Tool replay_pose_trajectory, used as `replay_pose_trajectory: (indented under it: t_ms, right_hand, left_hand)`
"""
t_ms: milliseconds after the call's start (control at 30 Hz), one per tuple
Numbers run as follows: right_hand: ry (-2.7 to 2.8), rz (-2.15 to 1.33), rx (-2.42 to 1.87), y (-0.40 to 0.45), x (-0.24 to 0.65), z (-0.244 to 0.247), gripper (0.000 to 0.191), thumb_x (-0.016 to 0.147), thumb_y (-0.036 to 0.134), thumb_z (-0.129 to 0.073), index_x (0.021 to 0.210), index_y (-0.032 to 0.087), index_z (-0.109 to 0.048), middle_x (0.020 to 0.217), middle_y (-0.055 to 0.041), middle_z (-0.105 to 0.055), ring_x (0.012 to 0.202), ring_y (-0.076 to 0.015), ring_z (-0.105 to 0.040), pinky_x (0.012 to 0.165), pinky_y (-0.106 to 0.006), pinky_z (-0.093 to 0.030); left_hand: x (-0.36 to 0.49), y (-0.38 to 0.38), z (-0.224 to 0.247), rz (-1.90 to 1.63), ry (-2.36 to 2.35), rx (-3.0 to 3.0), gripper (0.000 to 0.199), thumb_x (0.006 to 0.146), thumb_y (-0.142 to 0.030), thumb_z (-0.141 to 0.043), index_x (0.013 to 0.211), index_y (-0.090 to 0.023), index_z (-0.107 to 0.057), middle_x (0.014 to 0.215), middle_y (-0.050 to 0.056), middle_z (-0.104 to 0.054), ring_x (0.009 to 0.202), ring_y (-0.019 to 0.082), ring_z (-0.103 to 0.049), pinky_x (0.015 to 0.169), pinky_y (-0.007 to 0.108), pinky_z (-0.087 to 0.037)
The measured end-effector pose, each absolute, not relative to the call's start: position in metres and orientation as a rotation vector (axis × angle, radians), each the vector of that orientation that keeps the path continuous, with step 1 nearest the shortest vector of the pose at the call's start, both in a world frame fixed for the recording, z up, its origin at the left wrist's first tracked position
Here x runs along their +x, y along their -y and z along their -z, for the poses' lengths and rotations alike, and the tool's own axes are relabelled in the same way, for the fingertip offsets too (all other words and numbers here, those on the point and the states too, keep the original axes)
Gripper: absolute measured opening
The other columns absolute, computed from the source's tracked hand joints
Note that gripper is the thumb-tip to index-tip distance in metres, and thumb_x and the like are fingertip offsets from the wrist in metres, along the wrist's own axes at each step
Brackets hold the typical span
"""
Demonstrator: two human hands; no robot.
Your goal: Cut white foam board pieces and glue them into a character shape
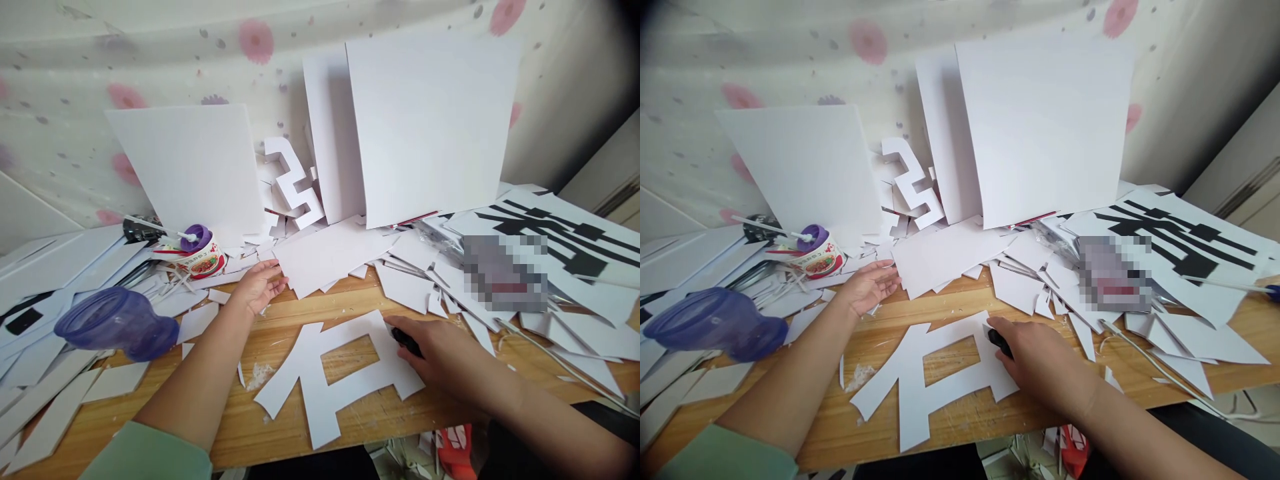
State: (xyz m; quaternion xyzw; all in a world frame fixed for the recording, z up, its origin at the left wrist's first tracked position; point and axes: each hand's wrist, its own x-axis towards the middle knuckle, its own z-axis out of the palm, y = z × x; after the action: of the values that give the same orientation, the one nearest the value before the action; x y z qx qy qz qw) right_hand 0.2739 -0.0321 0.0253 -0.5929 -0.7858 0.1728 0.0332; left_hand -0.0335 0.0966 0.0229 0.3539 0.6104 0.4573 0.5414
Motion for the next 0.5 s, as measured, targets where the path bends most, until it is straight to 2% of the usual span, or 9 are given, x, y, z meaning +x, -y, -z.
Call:
replay_pose_trajectory:
  t_ms: [300, 500]
  right_hand:
    - [2.404, -0.517, -1.826, 0.0310, 0.2745, -0.0236, 0.045, 0.086, 0.023, -0.051, 0.131, 0.027, -0.056, 0.113, -0.0100, -0.072, 0.099, -0.0346, -0.068, 0.082, -0.046, -0.051]
    - [2.406, -0.516, -1.844, 0.0318, 0.2728, -0.0258, 0.043, 0.088, 0.024, -0.051, 0.129, 0.026, -0.058, 0.112, -0.0110, -0.072, 0.099, -0.0339, -0.068, 0.083, -0.044, -0.050]
  left_hand:
    - [-0.0352, -0.0999, -0.0198, -1.126, -1.416, 0.803, 0.034, 0.092, -0.033, -0.059, 0.121, -0.017, -0.056, 0.121, 0.009, -0.059, 0.102, 0.022, -0.062, 0.084, 0.043, -0.054]
    - [-0.0263, -0.1041, -0.0146, -1.300, -1.281, 0.740, 0.035, 0.092, -0.033, -0.059, 0.122, -0.017, -0.056, 0.122, 0.010, -0.059, 0.102, 0.023, -0.062, 0.084, 0.044, -0.054]
